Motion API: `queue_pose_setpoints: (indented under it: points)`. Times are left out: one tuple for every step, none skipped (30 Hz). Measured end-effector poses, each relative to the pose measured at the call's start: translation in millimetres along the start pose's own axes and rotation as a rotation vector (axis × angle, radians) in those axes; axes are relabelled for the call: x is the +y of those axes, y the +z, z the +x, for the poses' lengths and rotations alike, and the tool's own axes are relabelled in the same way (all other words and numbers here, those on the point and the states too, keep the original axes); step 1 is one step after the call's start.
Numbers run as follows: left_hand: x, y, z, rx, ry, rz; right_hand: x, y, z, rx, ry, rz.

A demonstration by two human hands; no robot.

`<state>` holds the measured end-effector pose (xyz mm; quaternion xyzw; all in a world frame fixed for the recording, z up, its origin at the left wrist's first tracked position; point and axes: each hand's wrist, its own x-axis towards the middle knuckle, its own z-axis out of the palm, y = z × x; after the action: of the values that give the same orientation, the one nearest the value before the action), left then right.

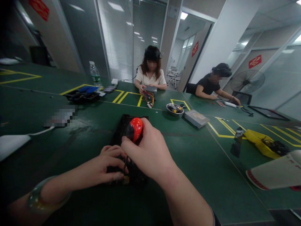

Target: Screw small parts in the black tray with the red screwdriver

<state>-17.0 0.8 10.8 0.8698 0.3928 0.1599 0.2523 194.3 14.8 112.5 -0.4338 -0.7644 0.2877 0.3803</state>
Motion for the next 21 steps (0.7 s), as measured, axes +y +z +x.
queue_pose_setpoints:
  points:
    - [-0.5, 0.5, 0.4, -0.004, -0.001, -0.002, -0.1, -0.2, -0.1, -0.004, 0.002, 0.002]
    - [-0.9, 0.9, 0.9, -0.008, -0.006, -0.004, -0.1, -0.4, -0.2, -0.008, 0.003, 0.003]
    - [-1.2, 1.4, 1.4, -0.012, -0.013, -0.004, -0.1, -0.5, -0.2, -0.012, 0.003, 0.002]
    - [-1.5, 1.9, 1.9, -0.017, -0.021, -0.004, -0.1, -0.7, -0.2, -0.015, 0.003, 0.0]
    - [-1.8, 2.4, 2.4, -0.021, -0.029, -0.005, -0.1, -0.9, -0.2, -0.02, 0.005, -0.006]
    - [-2.3, 3.1, 3.0, -0.02, -0.034, -0.006, -0.1, -1.1, -0.1, -0.022, 0.005, -0.014]
    - [-2.8, 3.9, 3.7, -0.016, -0.038, -0.006, -0.3, -1.4, 0.1, -0.023, 0.006, -0.025]
    - [-3.4, 4.8, 4.5, -0.007, -0.041, -0.004, -0.5, -1.8, 0.1, -0.021, 0.004, -0.037]
    - [-4.1, 5.7, 5.4, 0.001, -0.043, 0.0, -0.8, -2.2, 0.2, -0.02, 0.003, -0.05]
    - [-4.8, 6.6, 6.5, 0.007, -0.046, 0.008, -1.2, -2.8, 0.1, -0.015, 0.002, -0.065]
    - [-5.3, 7.4, 7.7, 0.011, -0.05, 0.02, -1.7, -3.5, 0.0, -0.009, 0.001, -0.081]
    - [-5.7, 8.2, 9.1, 0.013, -0.056, 0.035, -2.2, -4.2, -0.3, -0.008, 0.0, -0.095]
    - [-5.9, 8.7, 10.5, 0.013, -0.062, 0.05, -2.6, -5.0, -0.7, -0.009, -0.001, -0.107]
    - [-5.9, 9.2, 12.1, 0.014, -0.066, 0.064, -3.1, -5.8, -1.1, -0.014, -0.001, -0.117]
    - [-5.8, 9.5, 13.6, 0.016, -0.068, 0.075, -3.5, -6.7, -1.6, -0.022, 0.0, -0.127]
    - [-5.6, 9.8, 15.0, 0.017, -0.068, 0.083, -3.9, -7.6, -2.0, -0.027, 0.0, -0.134]
    - [-5.2, 9.9, 16.4, 0.016, -0.065, 0.09, -4.2, -8.6, -2.4, -0.03, 0.0, -0.142]
    - [-4.6, 9.8, 17.7, 0.012, -0.06, 0.096, -4.6, -9.7, -2.7, -0.029, -0.001, -0.149]
    - [-3.8, 9.5, 19.0, 0.004, -0.054, 0.104, -4.9, -10.8, -3.0, -0.024, -0.003, -0.157]
    - [-2.6, 8.8, 20.3, -0.004, -0.047, 0.114, -5.2, -11.9, -3.4, -0.02, -0.005, -0.166]
    - [-0.9, 7.7, 21.8, -0.014, -0.038, 0.127, -5.5, -13.0, -3.7, -0.016, -0.009, -0.173]
